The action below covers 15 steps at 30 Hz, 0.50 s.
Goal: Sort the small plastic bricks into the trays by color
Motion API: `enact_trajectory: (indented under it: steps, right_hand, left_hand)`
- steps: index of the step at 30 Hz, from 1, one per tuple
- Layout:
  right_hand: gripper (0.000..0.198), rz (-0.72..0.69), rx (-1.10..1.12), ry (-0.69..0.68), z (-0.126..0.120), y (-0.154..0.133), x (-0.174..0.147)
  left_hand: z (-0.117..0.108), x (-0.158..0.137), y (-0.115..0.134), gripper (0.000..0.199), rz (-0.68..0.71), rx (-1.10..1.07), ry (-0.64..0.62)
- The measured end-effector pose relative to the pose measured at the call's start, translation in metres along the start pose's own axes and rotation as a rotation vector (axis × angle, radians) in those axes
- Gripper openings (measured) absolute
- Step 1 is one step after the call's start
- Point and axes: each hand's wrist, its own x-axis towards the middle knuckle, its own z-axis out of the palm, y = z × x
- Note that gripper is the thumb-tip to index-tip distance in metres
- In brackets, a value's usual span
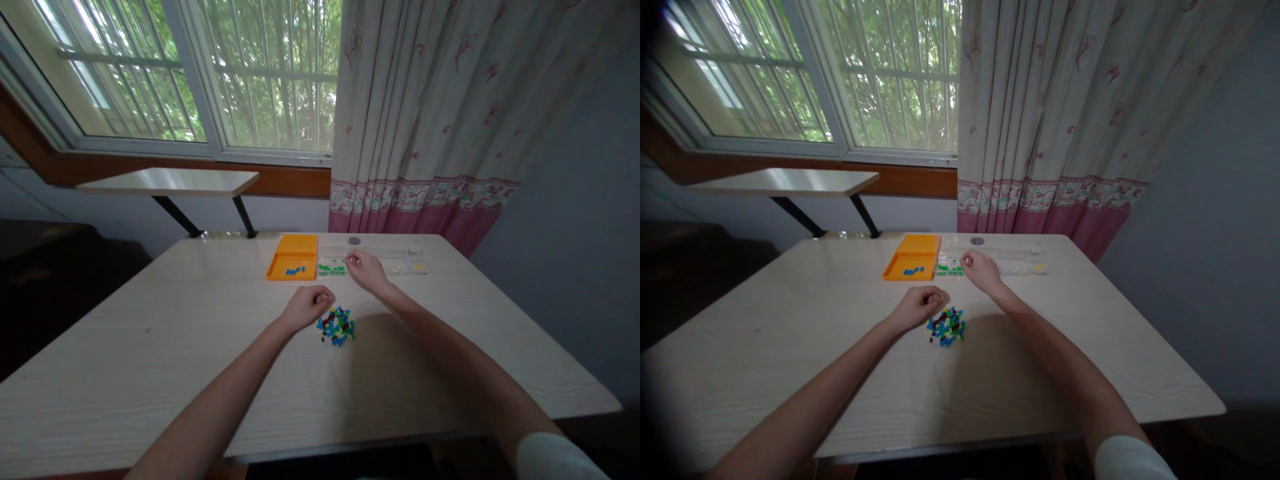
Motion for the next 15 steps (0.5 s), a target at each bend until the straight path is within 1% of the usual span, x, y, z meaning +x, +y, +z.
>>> enact_trajectory:
  steps: [3,5,7,9,11,15]
  right_hand:
    - [0.016,0.030,-0.043,-0.009,0.009,0.005,0.011]
    - [0.017,0.032,-0.032,-0.011,0.010,0.008,0.012]
    - [0.018,0.006,0.005,-0.022,0.007,0.009,0.008]
    - [0.018,-0.044,0.060,-0.074,-0.001,0.008,0.000]
    - [0.019,-0.097,0.127,-0.190,-0.010,0.006,-0.011]
    - [0.016,-0.170,0.249,-0.562,-0.030,0.001,-0.039]
  left_hand:
    - [0.000,0.000,-0.001,0.028,0.004,0.005,0.001]
    - [0.000,0.000,-0.001,0.028,0.008,0.010,-0.003]
    - [0.000,0.000,0.000,0.028,0.011,0.014,-0.007]
    - [-0.001,-0.001,0.001,0.027,0.012,0.018,-0.009]
    - [-0.001,-0.001,0.002,0.027,0.013,0.024,-0.011]
    - [0.000,-0.001,0.002,0.027,0.007,0.028,-0.010]
